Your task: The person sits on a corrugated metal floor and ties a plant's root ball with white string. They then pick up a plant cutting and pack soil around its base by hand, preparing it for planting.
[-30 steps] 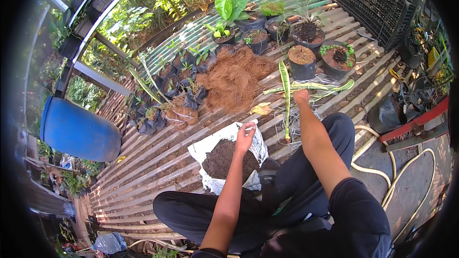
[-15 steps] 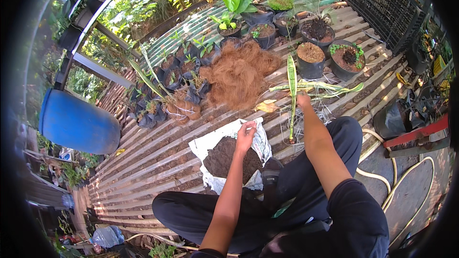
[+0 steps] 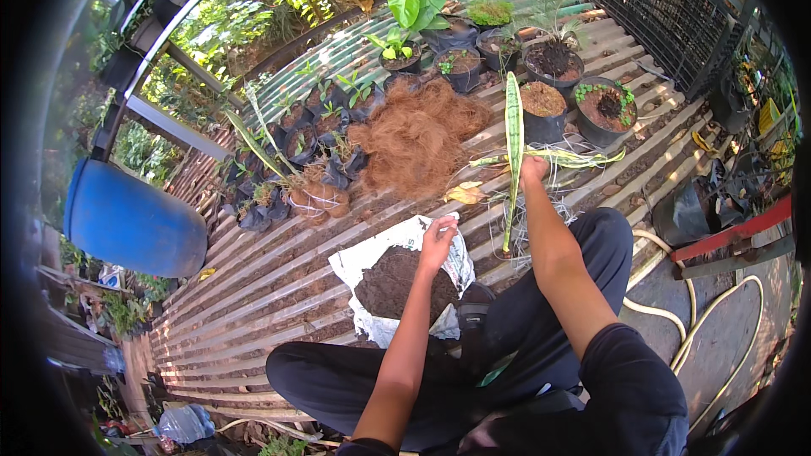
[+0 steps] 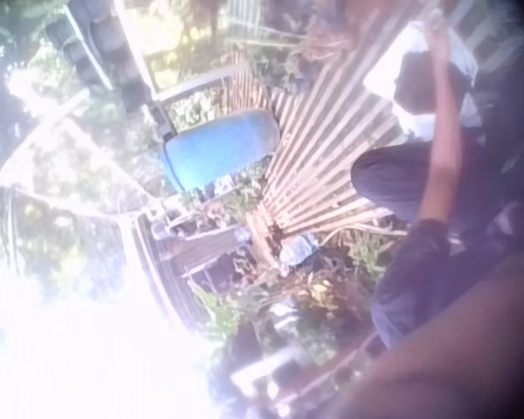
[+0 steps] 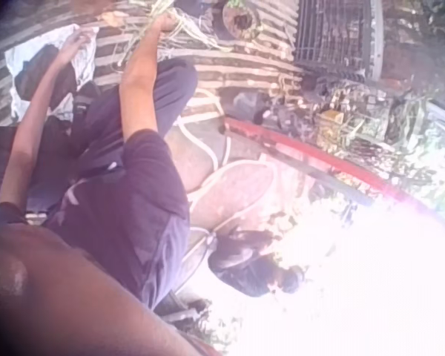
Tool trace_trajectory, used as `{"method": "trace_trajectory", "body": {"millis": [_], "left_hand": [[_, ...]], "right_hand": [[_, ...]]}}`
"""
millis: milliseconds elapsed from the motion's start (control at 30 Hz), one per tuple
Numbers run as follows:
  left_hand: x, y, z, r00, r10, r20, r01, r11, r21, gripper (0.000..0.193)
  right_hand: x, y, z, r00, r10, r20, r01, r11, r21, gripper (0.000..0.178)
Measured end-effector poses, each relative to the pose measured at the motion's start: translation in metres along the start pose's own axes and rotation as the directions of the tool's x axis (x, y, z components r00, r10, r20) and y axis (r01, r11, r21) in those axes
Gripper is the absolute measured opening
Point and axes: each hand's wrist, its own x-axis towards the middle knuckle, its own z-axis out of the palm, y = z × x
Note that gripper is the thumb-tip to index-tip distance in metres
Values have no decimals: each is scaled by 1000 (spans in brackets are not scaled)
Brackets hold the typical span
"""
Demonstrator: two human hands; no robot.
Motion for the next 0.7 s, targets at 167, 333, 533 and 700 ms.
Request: {"method": "trace_trajectory", "body": {"millis": [167, 333, 533, 700], "left_hand": [[1, 7, 1, 1000, -14, -15, 14, 1000, 4, 30], [3, 16, 2, 999, 41, -3, -41, 999, -11, 30], [15, 34, 12, 995, 96, 33, -96, 995, 11, 33], [32, 46, 40, 974, 219, 57, -222, 974, 46, 39]], "right_hand": [[-43, -47, 11, 971, 241, 5, -238, 954, 180, 64], [-38, -60, 33, 931, 199, 306, -333, 809, 485, 49], [-40, -67, 44, 848, 191, 494, -451, 750, 484, 27], [-74, -72, 45, 726, 190, 660, -565, 713, 416, 25]]}}
